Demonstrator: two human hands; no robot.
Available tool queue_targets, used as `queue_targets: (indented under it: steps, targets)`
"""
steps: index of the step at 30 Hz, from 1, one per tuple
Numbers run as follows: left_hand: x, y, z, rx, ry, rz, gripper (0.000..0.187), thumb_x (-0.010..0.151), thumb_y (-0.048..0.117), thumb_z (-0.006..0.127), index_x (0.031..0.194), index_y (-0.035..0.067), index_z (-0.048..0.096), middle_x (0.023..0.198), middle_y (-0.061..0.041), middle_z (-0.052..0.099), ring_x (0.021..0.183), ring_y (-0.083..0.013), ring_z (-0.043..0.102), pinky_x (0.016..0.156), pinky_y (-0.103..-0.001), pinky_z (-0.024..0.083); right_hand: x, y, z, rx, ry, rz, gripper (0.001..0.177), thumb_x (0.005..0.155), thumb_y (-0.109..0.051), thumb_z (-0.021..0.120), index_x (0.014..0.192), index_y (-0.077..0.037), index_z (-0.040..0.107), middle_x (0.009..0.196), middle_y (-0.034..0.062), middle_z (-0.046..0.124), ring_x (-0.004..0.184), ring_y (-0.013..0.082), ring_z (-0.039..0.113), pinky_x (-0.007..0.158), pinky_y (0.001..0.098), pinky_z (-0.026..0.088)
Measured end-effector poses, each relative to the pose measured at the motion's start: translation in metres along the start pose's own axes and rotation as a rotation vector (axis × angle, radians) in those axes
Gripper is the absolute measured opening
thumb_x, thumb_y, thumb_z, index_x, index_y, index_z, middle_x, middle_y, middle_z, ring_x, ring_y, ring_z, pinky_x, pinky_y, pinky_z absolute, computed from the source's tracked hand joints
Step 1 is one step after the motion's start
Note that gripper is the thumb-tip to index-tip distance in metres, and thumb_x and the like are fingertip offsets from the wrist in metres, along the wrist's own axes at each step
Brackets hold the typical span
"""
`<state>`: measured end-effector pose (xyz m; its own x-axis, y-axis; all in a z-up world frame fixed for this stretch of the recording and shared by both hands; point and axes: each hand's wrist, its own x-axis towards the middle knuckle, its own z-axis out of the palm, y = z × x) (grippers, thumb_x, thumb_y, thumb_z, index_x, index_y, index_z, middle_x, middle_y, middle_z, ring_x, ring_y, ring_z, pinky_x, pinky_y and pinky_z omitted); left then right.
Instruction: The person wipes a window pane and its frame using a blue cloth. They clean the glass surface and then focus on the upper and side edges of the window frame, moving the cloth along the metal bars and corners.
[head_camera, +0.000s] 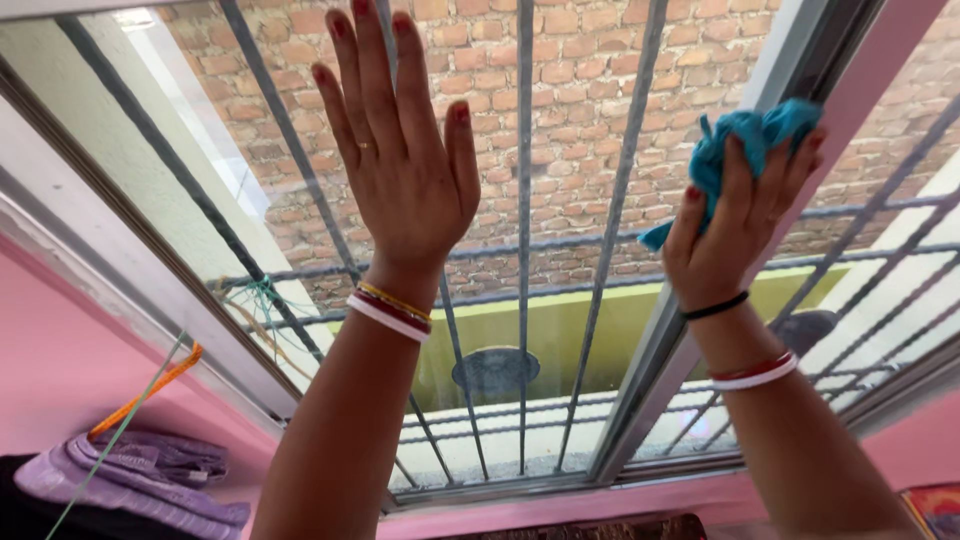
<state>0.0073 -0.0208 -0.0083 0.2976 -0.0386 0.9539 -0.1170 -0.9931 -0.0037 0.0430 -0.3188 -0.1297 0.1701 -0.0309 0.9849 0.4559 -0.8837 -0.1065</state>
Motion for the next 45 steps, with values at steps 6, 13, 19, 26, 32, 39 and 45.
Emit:
queue_targets:
  steps: [6,13,19,26,32,39,45]
  targets:
    - [-0.004,-0.006,0.017,-0.062,0.158,0.036,0.056,0.111,0.039,0.030,0.157,0.009,0.029,0.166,-0.016,0.026,0.159,-0.0332,0.021,0.136,-0.054,0.014,-0.013,-0.030,0.024,0.008,-0.018,-0.115,0.047,0.114,-0.026,0.048,0.157,-0.009,0.049,0.167,0.0244,0.025,0.159,0.0473,0.013,0.132,0.0640,0.005]
    - [-0.006,-0.008,0.016,-0.123,0.210,0.069,0.053,0.119,0.037,0.030,0.165,0.012,0.023,0.170,-0.012,0.019,0.161,-0.0284,0.016,0.134,-0.047,0.012,-0.025,-0.124,0.049,0.124,-0.296,-0.548,0.046,0.105,-0.024,0.068,0.148,-0.020,0.054,0.164,0.0140,0.038,0.155,0.0356,0.028,0.130,0.0530,0.019]
    - [-0.005,-0.008,0.011,-0.024,0.115,0.041,0.053,0.113,0.034,0.037,0.157,0.007,0.031,0.166,-0.016,0.028,0.159,-0.0321,0.023,0.137,-0.052,0.017,0.037,-0.048,0.016,-0.464,-0.250,-0.906,0.054,0.098,-0.032,0.068,0.150,-0.042,0.055,0.162,0.0005,0.043,0.151,0.0189,0.039,0.126,0.0346,-0.003]
    - [-0.009,-0.010,0.020,-0.116,0.260,0.071,0.053,0.121,0.039,0.030,0.167,0.014,0.024,0.171,-0.008,0.021,0.161,-0.0234,0.017,0.132,-0.046,0.010,0.090,0.023,-0.017,-0.258,-0.058,-0.003,0.064,0.112,-0.048,0.039,0.164,-0.010,0.036,0.166,0.0252,0.019,0.155,0.0453,0.006,0.123,0.0726,-0.004]
    - [-0.014,-0.009,0.022,-0.112,0.239,0.050,0.055,0.119,0.043,0.025,0.166,0.016,0.025,0.174,-0.005,0.025,0.160,-0.0211,0.021,0.132,-0.045,0.011,0.101,-0.055,0.038,-0.129,0.063,0.223,0.070,0.108,-0.050,0.034,0.165,-0.011,0.026,0.170,0.0207,0.003,0.159,0.0386,0.001,0.130,0.0532,-0.001]
    - [-0.014,-0.011,0.018,-0.095,0.230,0.073,0.055,0.119,0.043,0.027,0.166,0.014,0.026,0.173,-0.007,0.026,0.160,-0.0224,0.020,0.136,-0.047,0.011,0.119,-0.086,0.027,0.037,-0.105,-0.611,0.056,0.111,-0.026,0.056,0.163,-0.008,0.046,0.170,0.0212,0.028,0.161,0.0371,0.016,0.132,0.0597,0.006]
    - [-0.013,-0.012,0.015,-0.093,0.229,0.092,0.055,0.119,0.041,0.031,0.166,0.012,0.028,0.173,-0.008,0.027,0.160,-0.0240,0.021,0.136,-0.048,0.013,0.163,-0.006,-0.030,-0.286,-0.085,-0.833,0.060,0.098,-0.009,0.063,0.157,-0.016,0.054,0.172,0.0123,0.041,0.160,0.0294,0.028,0.129,0.0556,0.014]
